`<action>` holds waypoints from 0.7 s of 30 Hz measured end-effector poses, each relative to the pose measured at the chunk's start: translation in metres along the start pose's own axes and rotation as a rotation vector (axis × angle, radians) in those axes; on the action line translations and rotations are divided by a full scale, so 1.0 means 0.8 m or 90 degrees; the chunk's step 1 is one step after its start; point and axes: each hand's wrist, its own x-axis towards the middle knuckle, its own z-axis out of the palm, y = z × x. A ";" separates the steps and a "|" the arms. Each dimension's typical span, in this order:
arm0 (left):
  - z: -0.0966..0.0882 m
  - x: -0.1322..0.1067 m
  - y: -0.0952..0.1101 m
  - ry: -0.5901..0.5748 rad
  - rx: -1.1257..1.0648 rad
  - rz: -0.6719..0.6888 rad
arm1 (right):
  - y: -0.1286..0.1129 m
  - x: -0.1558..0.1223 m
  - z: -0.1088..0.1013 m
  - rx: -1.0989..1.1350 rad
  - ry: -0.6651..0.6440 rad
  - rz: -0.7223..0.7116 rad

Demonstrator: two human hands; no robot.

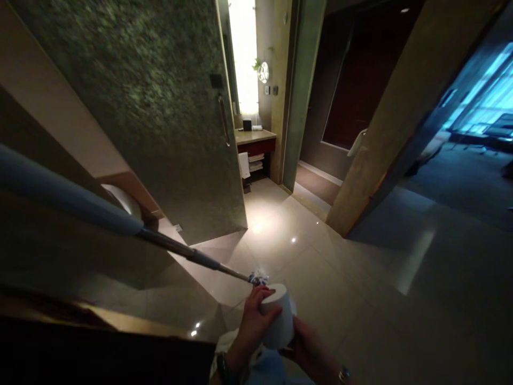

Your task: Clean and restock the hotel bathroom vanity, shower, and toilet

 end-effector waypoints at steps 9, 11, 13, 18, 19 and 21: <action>0.022 0.197 0.017 0.105 -0.066 -0.160 | -0.146 0.141 0.027 0.002 -0.107 0.045; 0.027 0.248 0.015 0.088 -0.062 -0.174 | -0.183 0.185 0.021 -0.052 -0.152 0.065; 0.031 0.300 0.013 0.083 -0.069 -0.180 | -0.233 0.230 0.000 -0.189 -0.196 0.087; 0.030 0.413 0.031 0.144 -0.026 -0.184 | -0.424 0.347 -0.041 -0.701 -0.208 -0.019; 0.030 0.430 0.039 0.153 0.009 -0.182 | -0.463 0.369 -0.034 -0.754 -0.186 -0.099; 0.032 0.459 0.058 0.160 0.094 -0.166 | -0.526 0.411 0.001 -0.801 -0.198 -0.251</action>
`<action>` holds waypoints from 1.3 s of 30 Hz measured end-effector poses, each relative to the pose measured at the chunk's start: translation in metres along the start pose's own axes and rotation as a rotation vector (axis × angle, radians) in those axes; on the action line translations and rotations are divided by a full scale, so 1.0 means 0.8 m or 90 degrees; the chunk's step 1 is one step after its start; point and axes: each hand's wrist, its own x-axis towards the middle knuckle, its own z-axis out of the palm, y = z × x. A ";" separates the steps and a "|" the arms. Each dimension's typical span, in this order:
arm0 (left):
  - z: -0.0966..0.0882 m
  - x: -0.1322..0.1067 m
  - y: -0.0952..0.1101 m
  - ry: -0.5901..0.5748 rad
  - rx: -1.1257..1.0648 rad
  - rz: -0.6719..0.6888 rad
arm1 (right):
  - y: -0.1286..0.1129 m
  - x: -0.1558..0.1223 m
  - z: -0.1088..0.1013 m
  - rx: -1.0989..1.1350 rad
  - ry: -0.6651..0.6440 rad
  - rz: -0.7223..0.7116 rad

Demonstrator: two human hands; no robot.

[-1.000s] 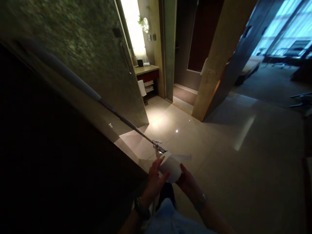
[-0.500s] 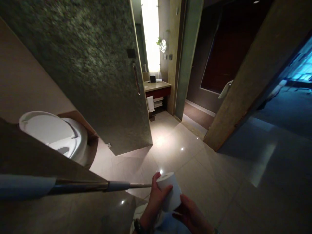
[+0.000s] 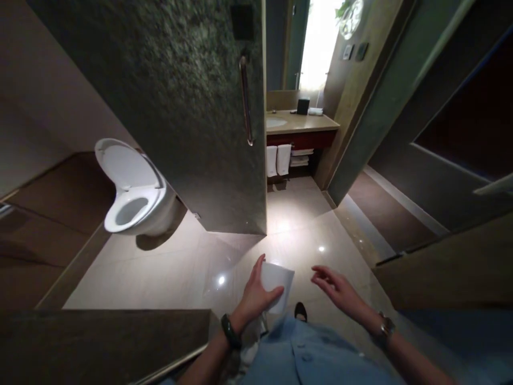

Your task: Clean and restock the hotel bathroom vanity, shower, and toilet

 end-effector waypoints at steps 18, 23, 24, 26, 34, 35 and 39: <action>-0.186 0.171 -0.073 0.529 -0.578 -0.130 | -0.130 0.394 0.270 0.412 -0.384 0.161; -0.323 0.200 -0.090 0.596 -0.615 -0.146 | -0.207 0.481 0.357 0.370 -0.479 0.120; -0.347 0.204 -0.091 0.609 -0.609 -0.149 | -0.224 0.497 0.372 0.361 -0.488 0.119; -0.388 0.212 -0.094 0.629 -0.583 -0.169 | -0.255 0.527 0.402 0.363 -0.483 0.117; -0.522 0.242 -0.157 0.704 -0.537 -0.231 | -0.307 0.624 0.545 0.355 -0.625 0.130; -0.542 0.245 -0.172 0.723 -0.534 -0.243 | -0.309 0.638 0.570 0.352 -0.655 0.131; -0.629 0.240 -0.222 0.828 -0.552 -0.273 | -0.345 0.687 0.687 0.327 -0.754 0.126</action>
